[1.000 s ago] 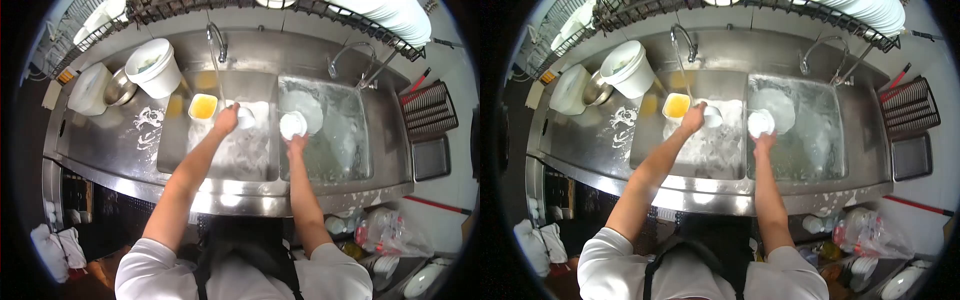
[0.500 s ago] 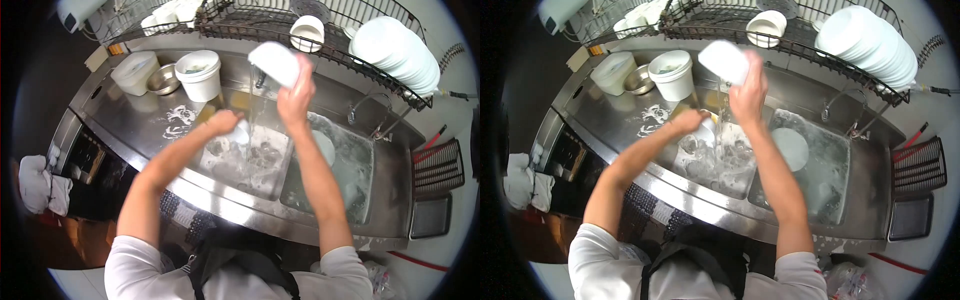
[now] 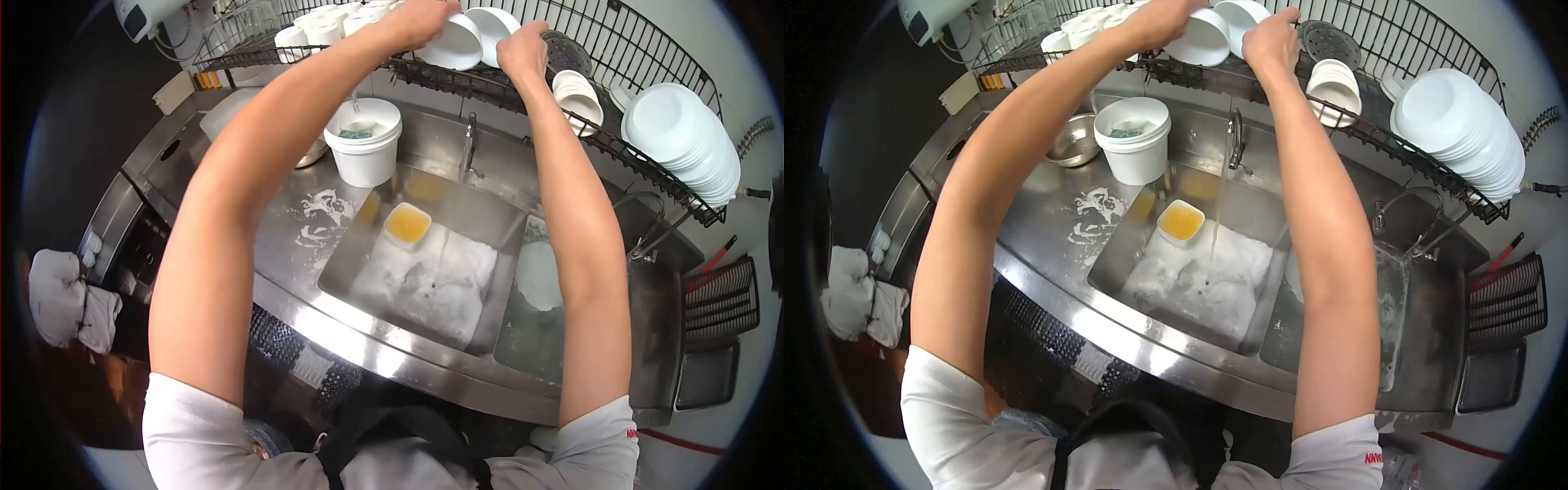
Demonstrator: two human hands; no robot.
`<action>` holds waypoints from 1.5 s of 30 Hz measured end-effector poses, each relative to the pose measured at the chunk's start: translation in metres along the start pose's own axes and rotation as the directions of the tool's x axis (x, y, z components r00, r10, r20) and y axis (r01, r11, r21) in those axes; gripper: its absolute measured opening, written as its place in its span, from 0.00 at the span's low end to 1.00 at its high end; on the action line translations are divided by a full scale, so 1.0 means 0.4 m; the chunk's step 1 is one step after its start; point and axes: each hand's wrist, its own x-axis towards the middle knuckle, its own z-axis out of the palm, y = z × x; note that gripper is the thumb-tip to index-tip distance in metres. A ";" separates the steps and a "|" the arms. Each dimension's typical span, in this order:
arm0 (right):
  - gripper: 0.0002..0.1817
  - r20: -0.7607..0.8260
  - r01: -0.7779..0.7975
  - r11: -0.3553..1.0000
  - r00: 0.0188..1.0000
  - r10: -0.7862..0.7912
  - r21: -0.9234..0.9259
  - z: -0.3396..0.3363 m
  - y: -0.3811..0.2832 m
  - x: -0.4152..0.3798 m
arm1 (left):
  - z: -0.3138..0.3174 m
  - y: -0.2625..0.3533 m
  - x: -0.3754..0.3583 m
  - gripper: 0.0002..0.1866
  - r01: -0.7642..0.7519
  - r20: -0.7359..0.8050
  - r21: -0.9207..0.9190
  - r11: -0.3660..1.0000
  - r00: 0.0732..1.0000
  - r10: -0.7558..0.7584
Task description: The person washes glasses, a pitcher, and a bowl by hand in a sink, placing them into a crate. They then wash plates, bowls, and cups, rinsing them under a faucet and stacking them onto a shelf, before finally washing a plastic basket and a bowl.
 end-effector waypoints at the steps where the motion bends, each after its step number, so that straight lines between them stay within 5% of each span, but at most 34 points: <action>1: 0.27 0.023 0.011 1.000 1.000 -0.011 -0.025 0.026 -0.001 0.018 | 0.023 -0.012 0.014 0.14 0.011 0.059 0.013 1.000 0.998 -0.012; 5: 0.23 0.164 0.014 0.997 0.986 0.000 -0.080 0.138 0.030 0.102 | 0.083 -0.060 0.009 0.10 -0.056 -0.056 0.043 0.998 0.997 0.059; 7: 0.23 0.381 -0.211 0.926 0.921 0.081 0.314 0.179 0.062 0.115 | 0.048 -0.051 -0.009 0.09 -0.070 -0.038 0.166 0.984 0.996 0.077; 10: 0.23 0.569 -0.347 0.851 0.819 0.071 0.394 0.145 0.066 0.099 | -0.006 -0.057 -0.064 0.09 -0.106 -0.120 0.284 0.953 0.982 0.145; 13: 0.28 0.717 -0.533 0.751 0.687 0.115 0.390 0.075 0.009 0.069 | -0.074 -0.090 -0.175 0.10 -0.166 -0.347 0.062 0.984 0.921 0.177; 14: 0.30 0.687 -0.525 0.752 0.714 0.134 0.399 0.066 -0.021 0.043 | -0.086 -0.110 -0.208 0.13 -0.108 -0.276 -0.085 0.990 0.958 0.081; 16: 0.39 0.639 -0.474 0.788 0.757 0.136 0.393 0.061 -0.060 0.000 | -0.099 -0.151 -0.340 0.10 -0.058 -0.470 -0.273 0.960 0.879 -0.080; 18: 0.43 0.557 -0.395 0.865 0.813 0.171 0.311 0.065 -0.073 -0.009 | -0.013 -0.260 -0.436 0.10 0.084 -0.413 -0.319 0.944 0.884 -0.219; 19: 0.45 0.512 -0.360 0.896 0.838 0.188 0.261 0.064 -0.077 -0.016 | 0.027 -0.302 -0.471 0.08 0.300 -0.246 -0.417 0.858 0.871 -0.424; 20: 0.48 0.467 -0.294 0.933 0.868 0.169 0.210 0.064 -0.090 -0.025 | 0.101 -0.373 -0.503 0.10 0.431 -0.001 -0.330 0.840 0.890 -0.457; 23: 0.45 0.366 -0.212 0.973 0.915 0.167 0.086 0.070 -0.129 -0.058 | 0.366 -0.476 -0.549 0.13 0.342 0.445 -0.228 0.912 0.869 -0.214; 25: 0.43 0.253 0.049 0.993 0.967 -0.021 -0.105 0.079 -0.068 -0.041 | 0.561 -0.491 -0.562 0.15 0.251 0.471 -0.287 0.925 0.877 -0.092; 30: 0.37 -0.170 0.003 0.997 0.985 0.011 0.080 0.092 -0.076 -0.076 | 0.851 -0.458 -0.503 0.19 0.324 0.538 -0.194 0.926 0.825 -0.176; 34: 0.32 -0.205 0.002 0.993 0.979 0.023 0.121 0.095 -0.081 -0.086 | 0.778 -0.449 -0.413 0.24 0.068 0.703 -0.040 0.997 0.711 -0.020; 37: 0.31 -0.188 -0.015 0.985 0.981 0.048 0.170 0.091 -0.075 -0.081 | 0.768 -0.435 -0.373 0.23 0.056 0.896 -0.014 0.998 0.444 -0.012; 40: 0.25 -0.204 -0.016 0.974 0.977 0.063 0.224 0.090 -0.081 -0.090 | 0.786 -0.439 -0.450 0.19 0.041 0.772 -0.202 0.979 0.622 0.134; 43: 0.07 -0.291 0.064 0.955 0.957 0.024 0.289 0.101 -0.110 -0.097 | 0.721 -0.447 -0.448 0.17 0.105 0.767 -0.005 0.994 0.639 -0.063; 45: 0.09 -0.354 0.091 0.921 0.934 0.054 0.380 0.099 -0.101 -0.087 | 0.730 -0.524 -0.475 0.19 0.107 0.608 -0.072 0.992 0.793 -0.041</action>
